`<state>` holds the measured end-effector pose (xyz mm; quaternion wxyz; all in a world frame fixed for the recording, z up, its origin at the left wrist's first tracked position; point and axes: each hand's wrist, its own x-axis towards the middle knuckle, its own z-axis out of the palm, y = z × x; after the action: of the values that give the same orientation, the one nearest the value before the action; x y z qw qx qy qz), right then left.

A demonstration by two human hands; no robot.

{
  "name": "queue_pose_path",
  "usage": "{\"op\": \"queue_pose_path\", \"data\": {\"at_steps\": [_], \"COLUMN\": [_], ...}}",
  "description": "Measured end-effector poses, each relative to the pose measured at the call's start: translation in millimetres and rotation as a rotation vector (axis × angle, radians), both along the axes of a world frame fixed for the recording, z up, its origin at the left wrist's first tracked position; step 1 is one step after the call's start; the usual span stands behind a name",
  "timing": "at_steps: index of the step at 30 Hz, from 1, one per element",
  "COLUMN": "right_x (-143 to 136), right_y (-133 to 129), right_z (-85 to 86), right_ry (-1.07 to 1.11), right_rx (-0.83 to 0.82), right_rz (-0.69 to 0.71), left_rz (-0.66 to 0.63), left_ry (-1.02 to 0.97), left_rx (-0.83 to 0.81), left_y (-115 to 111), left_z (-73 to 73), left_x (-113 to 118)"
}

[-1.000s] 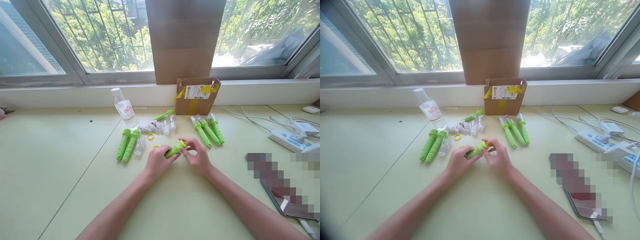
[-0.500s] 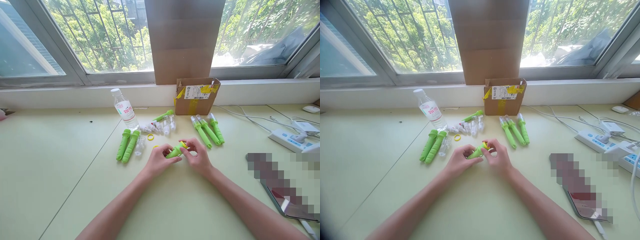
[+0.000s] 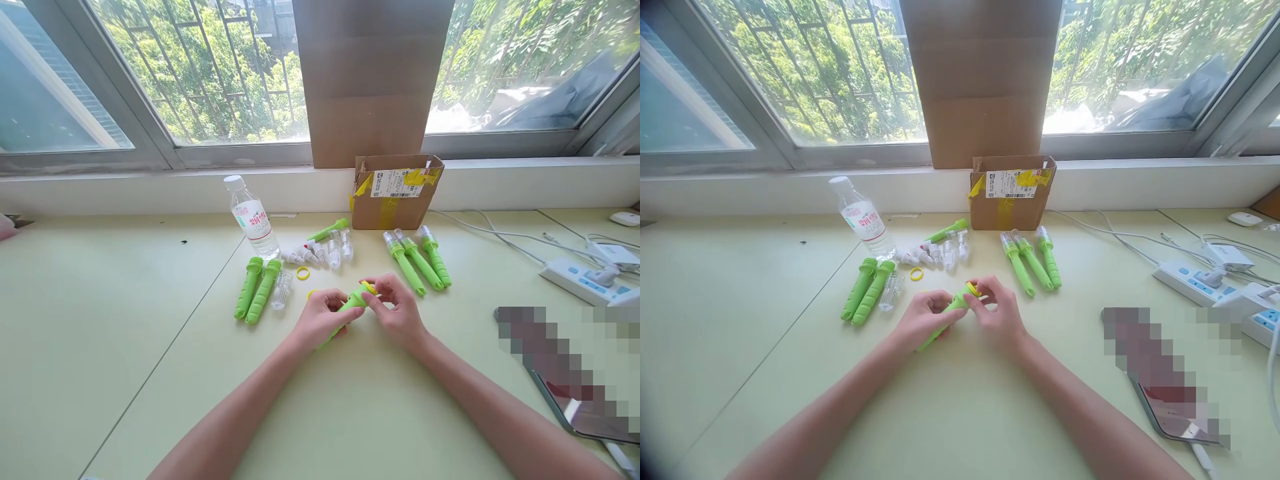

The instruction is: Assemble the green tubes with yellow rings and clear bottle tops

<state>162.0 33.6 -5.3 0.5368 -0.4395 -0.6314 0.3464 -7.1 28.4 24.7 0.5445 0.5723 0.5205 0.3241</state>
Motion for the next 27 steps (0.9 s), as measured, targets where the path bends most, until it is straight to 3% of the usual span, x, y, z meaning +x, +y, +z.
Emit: {"op": "queue_pose_path", "data": {"at_steps": [27], "right_x": [-1.3], "right_y": [-0.3], "right_z": [1.9], "right_ry": [0.078], "right_rx": [-0.095], "right_rz": [0.07], "left_rz": [-0.085], "left_ry": [-0.175], "left_rx": [-0.049], "left_y": [1.1], "left_z": [-3.2], "left_x": [-5.2]}}
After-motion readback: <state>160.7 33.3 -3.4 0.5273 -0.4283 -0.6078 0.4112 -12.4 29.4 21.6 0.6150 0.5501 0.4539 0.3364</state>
